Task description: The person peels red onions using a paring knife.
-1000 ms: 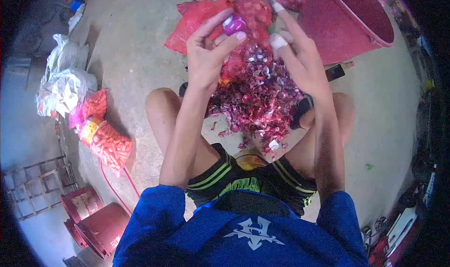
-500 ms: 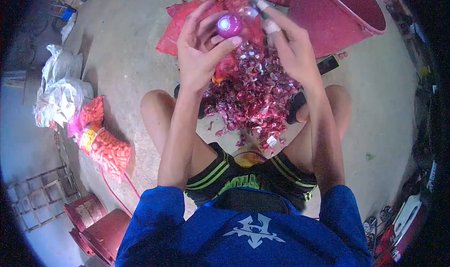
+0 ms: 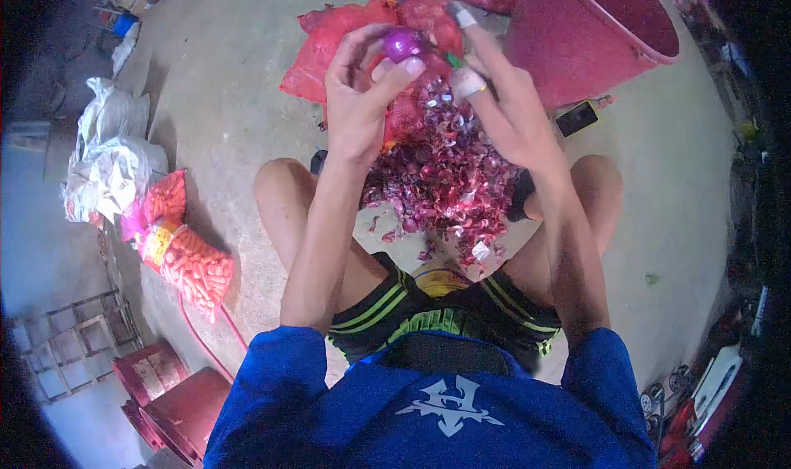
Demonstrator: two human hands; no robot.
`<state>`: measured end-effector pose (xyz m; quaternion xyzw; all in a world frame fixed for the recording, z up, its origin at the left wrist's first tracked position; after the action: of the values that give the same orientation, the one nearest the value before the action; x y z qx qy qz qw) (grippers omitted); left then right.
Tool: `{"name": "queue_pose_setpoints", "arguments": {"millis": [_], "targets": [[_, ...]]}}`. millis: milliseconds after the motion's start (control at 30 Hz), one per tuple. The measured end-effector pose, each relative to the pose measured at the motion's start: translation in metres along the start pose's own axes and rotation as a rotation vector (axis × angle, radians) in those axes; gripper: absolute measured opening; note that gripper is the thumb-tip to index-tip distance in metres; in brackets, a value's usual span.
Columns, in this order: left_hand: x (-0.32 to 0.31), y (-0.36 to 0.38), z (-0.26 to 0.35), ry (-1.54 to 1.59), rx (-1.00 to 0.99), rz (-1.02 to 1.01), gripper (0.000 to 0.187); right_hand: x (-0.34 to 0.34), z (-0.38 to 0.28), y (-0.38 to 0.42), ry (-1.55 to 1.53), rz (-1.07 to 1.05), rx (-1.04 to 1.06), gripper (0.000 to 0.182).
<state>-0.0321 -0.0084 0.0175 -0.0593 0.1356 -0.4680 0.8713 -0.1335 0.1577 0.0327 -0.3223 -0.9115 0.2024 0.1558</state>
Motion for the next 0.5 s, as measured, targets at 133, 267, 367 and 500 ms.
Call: {"name": "queue_pose_setpoints", "arguments": {"millis": [133,267,367,500], "targets": [[-0.007,0.003,0.004,-0.017,-0.022,-0.008,0.054,-0.003,-0.006,-0.002,0.050,-0.063,0.134,0.065],[-0.004,0.003,0.005,-0.039,-0.029,-0.040,0.052,-0.005,-0.002,-0.001,0.242,-0.042,0.159,0.063],[-0.002,0.004,0.012,0.022,-0.027,-0.101,0.052,0.009,0.036,-0.006,0.274,0.022,0.089,0.058],[0.000,0.005,0.012,-0.001,-0.069,-0.200,0.059,0.046,0.072,0.000,0.137,0.081,-0.180,0.055]]}}
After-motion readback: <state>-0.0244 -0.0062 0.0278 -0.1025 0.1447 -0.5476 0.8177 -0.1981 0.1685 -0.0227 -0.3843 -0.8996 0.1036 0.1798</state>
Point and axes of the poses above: each hand's wrist, its own y-axis away from the middle knuckle, its own x-axis out of the back of the hand, z = x × y, the point moved 3 cm from there along -y, towards the middle knuckle, and after that the axes turned 15 degrees about -y, right-handed, at the moved point
